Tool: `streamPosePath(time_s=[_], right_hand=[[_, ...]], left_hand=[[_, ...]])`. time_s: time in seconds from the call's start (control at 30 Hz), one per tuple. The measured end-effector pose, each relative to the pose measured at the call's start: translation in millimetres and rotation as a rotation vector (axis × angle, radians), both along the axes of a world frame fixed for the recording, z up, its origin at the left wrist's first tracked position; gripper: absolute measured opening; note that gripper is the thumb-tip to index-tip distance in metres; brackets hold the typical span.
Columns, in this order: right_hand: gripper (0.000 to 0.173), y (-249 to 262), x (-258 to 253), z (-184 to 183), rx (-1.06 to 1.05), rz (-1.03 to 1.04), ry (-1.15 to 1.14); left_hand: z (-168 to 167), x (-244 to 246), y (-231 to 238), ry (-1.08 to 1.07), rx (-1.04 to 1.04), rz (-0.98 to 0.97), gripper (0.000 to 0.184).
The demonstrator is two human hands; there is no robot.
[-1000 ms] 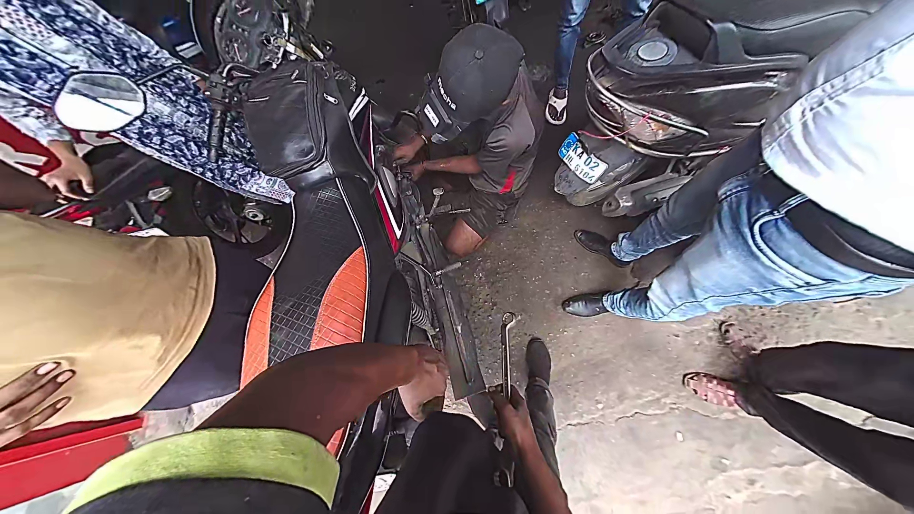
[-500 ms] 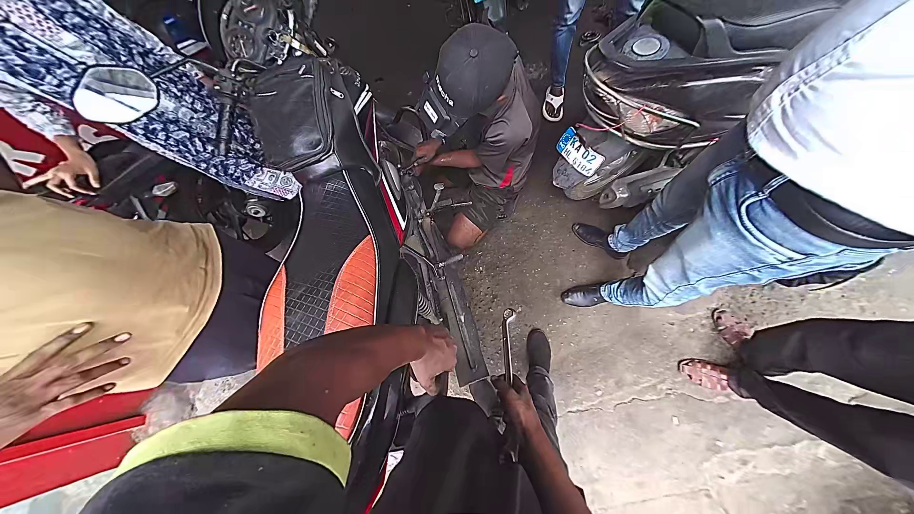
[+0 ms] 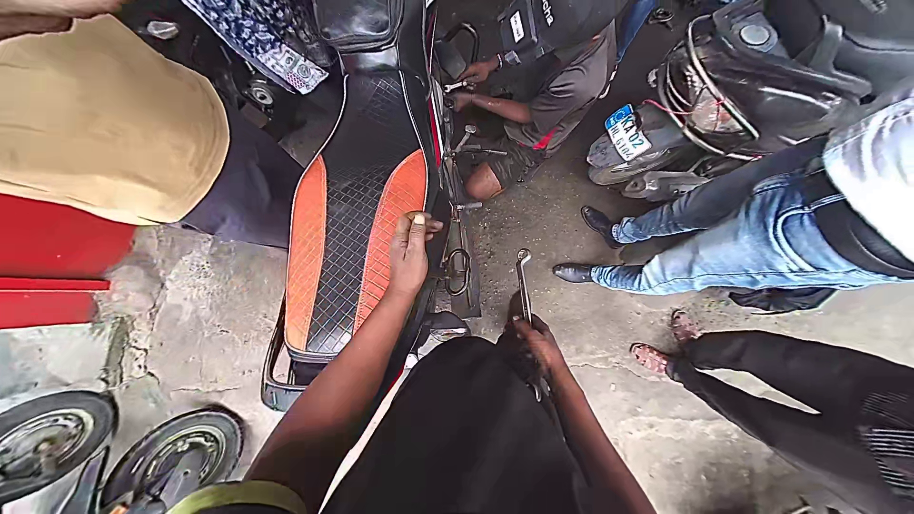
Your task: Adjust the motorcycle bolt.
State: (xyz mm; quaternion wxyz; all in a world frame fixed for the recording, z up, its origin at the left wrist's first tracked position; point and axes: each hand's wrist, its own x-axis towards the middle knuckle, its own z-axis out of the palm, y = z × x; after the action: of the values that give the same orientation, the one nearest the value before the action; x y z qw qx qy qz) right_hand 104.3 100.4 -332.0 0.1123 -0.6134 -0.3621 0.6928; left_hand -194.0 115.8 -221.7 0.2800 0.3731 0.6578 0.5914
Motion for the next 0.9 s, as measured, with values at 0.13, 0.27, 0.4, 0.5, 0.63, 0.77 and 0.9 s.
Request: streamPosePath(time_s=[0.13, 0.27, 0.4, 0.5, 0.63, 0.77, 0.9], right_hand=[[0.023, -16, 3, 7, 0.003, 0.017, -0.027], [0.021, -33, 5, 17, -0.019, 0.016, -0.074], [0.026, -30, 2, 22, -0.02, 0.043, -0.089], [0.036, -33, 6, 25, -0.038, 0.098, -0.079], [0.031, -36, 9, 22, 0.004, 0.12, -0.057], [0.037, -26, 3, 21, 0.115, 0.123, -0.042], [0.044, -9, -5, 42, 0.238, 0.146, -0.004]], left_hand=[[-11, 19, -41, 0.244, -0.365, -0.045, 0.038], [-15, 55, -48, 0.586, -0.85, -0.457, 0.059], [-21, 55, -39, 0.593, -0.851, -0.444, 0.06], [-23, 56, -47, 0.427, -0.778, -0.303, 0.062], [-25, 52, -55, 0.173, -0.699, -0.117, 0.064], [-42, 56, -69, -0.043, -0.501, 0.027, 0.071], [-46, 63, -81, -0.06, -0.371, 0.035, 0.066]])
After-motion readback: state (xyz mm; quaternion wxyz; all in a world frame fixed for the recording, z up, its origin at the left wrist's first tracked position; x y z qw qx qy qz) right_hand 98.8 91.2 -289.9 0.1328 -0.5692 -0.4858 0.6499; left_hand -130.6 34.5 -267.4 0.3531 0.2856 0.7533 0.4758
